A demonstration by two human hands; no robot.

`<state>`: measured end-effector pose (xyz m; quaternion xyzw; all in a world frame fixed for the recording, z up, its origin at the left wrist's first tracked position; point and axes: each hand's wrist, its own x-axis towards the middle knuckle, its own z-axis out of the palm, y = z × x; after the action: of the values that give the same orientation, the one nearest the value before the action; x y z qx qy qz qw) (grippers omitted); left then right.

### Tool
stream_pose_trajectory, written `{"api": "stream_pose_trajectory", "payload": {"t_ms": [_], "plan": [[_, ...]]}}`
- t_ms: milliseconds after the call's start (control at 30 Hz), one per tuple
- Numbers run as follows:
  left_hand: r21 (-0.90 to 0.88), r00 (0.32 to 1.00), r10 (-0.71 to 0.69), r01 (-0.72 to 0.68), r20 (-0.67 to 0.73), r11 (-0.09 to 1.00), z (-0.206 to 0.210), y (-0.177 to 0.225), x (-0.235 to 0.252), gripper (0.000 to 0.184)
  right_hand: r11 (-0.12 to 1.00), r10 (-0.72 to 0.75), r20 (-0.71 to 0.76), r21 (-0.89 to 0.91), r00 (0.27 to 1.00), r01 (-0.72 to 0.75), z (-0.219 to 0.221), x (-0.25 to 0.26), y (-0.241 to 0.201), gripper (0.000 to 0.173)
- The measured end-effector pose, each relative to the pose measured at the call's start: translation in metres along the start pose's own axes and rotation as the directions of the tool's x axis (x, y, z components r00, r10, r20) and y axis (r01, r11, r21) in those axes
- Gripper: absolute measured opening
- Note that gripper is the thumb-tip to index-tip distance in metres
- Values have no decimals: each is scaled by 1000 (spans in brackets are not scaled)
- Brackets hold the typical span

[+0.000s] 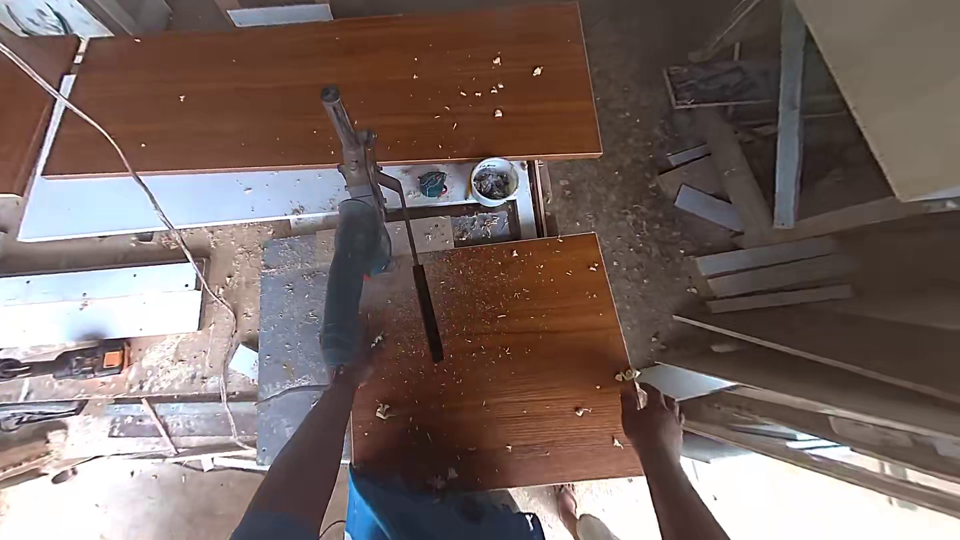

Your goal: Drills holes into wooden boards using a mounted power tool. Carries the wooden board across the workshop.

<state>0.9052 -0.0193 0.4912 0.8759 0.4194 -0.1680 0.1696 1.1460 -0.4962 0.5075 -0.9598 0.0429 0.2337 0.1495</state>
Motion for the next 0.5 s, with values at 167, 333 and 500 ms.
{"api": "stream_pose_trajectory", "payload": {"t_ms": [167, 333, 500], "plan": [[-38, 999, -7, 9, 36, 999, -12, 11, -6, 80, 850, -521, 422, 338, 742, 405, 40, -124, -92, 42], [-72, 997, 41, -45, -59, 996, 1, 2, -1, 78, 516, -851, 526, 829, 14, 214, 129, -236, -152, 43], [-8, 979, 77, -80, -188, 997, 39, -29, 12, 83, 863, -420, 849, 483, -320, 149, 179, -263, -149, 60]]}}
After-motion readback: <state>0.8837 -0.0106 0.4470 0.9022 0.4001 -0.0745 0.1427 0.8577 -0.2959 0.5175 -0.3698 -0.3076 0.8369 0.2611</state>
